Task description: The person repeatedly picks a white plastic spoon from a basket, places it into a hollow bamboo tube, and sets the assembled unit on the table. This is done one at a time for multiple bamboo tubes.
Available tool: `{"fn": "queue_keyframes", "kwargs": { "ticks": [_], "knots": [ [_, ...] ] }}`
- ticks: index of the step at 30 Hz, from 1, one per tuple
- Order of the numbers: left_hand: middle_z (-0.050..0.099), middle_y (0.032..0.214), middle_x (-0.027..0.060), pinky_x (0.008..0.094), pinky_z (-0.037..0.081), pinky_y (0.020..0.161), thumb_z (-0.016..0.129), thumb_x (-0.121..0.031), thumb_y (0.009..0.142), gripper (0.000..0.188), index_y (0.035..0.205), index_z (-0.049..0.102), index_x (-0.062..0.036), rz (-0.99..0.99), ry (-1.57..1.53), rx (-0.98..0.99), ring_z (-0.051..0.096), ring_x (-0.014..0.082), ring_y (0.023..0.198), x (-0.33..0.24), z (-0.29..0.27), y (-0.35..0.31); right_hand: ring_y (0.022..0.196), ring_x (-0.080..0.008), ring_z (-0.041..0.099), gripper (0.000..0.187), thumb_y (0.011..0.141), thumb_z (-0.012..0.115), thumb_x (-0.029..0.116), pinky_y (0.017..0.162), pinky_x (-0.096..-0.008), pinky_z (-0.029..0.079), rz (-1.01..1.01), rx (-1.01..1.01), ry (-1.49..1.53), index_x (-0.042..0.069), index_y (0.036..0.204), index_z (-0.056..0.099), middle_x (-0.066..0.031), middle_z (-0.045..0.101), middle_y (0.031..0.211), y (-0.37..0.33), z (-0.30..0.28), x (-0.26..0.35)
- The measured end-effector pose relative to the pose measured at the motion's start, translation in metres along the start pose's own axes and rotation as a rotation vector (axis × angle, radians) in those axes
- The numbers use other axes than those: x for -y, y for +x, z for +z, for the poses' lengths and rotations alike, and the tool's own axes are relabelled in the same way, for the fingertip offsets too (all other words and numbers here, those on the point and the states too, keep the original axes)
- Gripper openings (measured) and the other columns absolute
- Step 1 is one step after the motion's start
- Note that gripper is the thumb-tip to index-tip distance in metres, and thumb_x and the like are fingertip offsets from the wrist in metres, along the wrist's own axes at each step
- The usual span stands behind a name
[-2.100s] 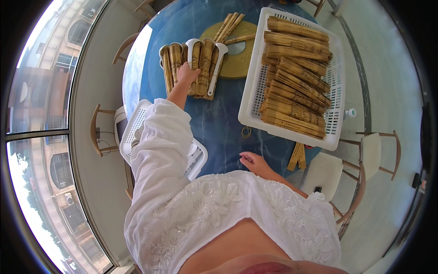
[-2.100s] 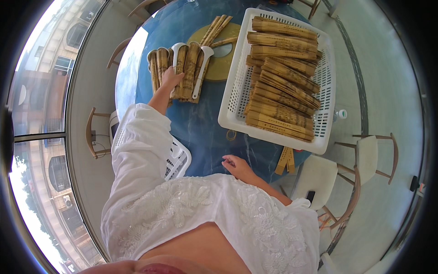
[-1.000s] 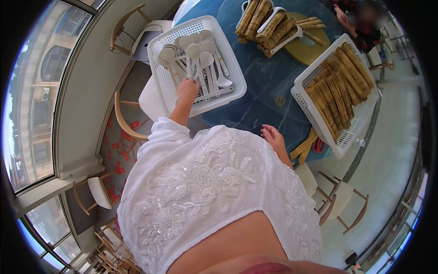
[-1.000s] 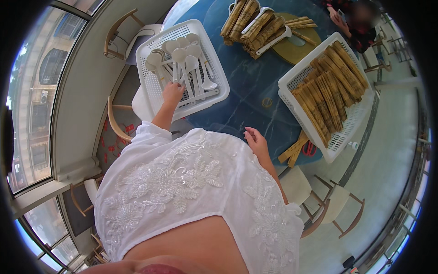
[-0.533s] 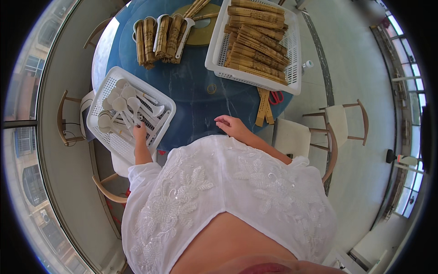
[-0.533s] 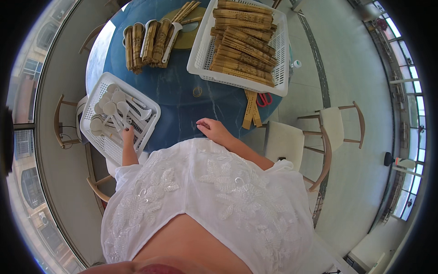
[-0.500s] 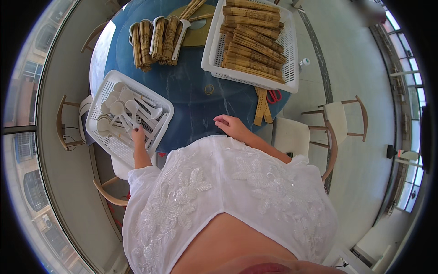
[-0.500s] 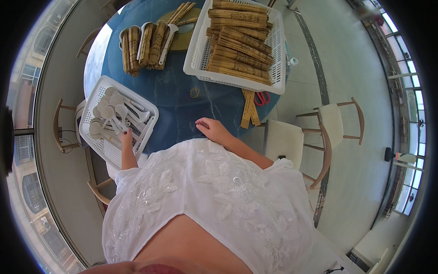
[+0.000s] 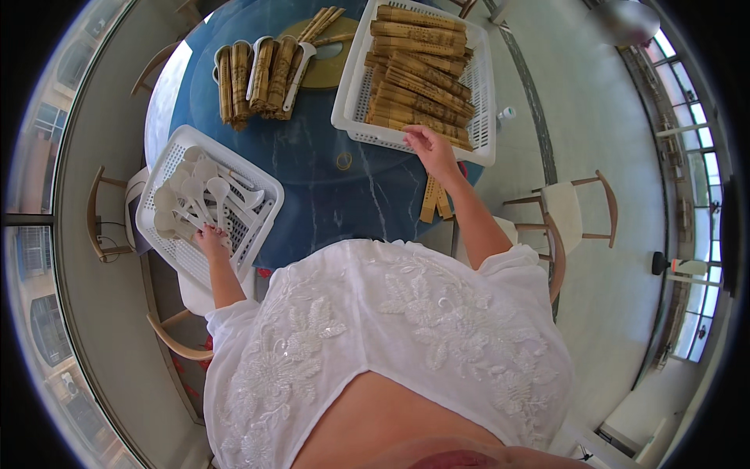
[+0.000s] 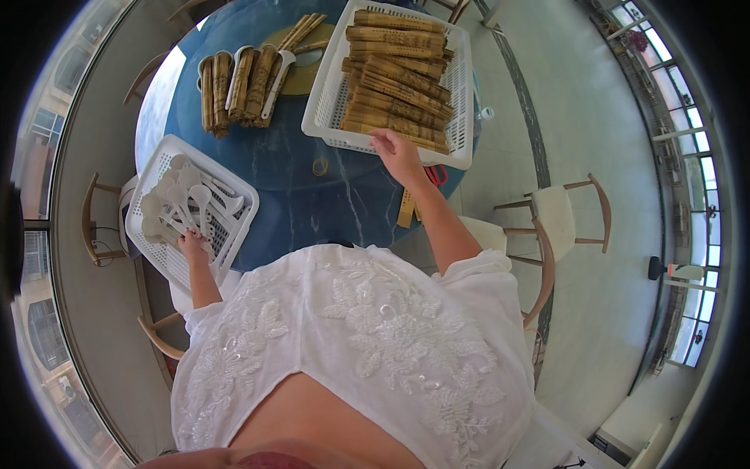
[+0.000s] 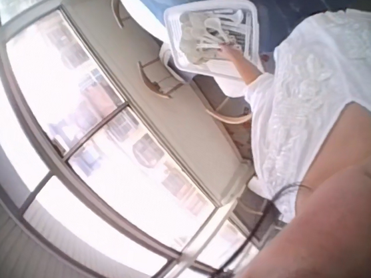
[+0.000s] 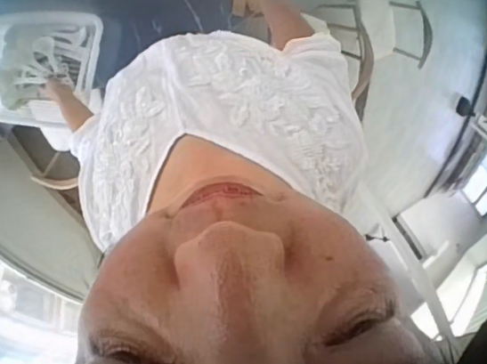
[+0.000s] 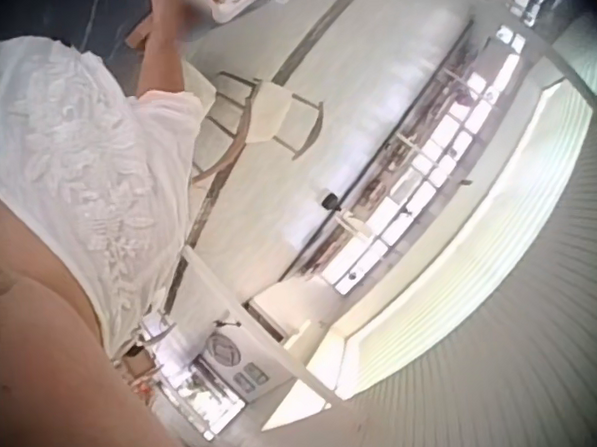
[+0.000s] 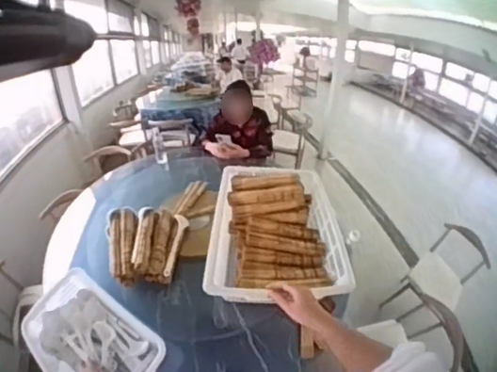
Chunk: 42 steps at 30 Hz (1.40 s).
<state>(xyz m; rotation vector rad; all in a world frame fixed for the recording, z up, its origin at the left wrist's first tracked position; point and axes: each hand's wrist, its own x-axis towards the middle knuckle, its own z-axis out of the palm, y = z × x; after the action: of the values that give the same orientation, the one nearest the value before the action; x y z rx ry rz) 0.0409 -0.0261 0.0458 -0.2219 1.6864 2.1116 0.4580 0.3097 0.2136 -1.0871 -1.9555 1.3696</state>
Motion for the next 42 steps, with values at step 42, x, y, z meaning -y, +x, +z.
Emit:
{"fn": "queue_keyframes", "kwargs": {
  "ticks": [42],
  "knots": [
    [0.042, 0.06, -0.0003, 0.0218, 0.027, 0.042, 0.047, -0.031, 0.099, 0.022, 0.093, 0.051, -0.0102, -0.092, 0.037, 0.608, 0.034, 0.0062, 0.047, -0.062, 0.118, -0.187, 0.117, -0.0329, 0.05, 0.062, 0.076, 0.063, 0.032, 0.097, -0.0427, 0.041, 0.146, 0.595, -0.939, 0.004, 0.128, 0.046, -0.0206, 0.051, 0.128, 0.102, -0.083, -0.031]
  ]
}}
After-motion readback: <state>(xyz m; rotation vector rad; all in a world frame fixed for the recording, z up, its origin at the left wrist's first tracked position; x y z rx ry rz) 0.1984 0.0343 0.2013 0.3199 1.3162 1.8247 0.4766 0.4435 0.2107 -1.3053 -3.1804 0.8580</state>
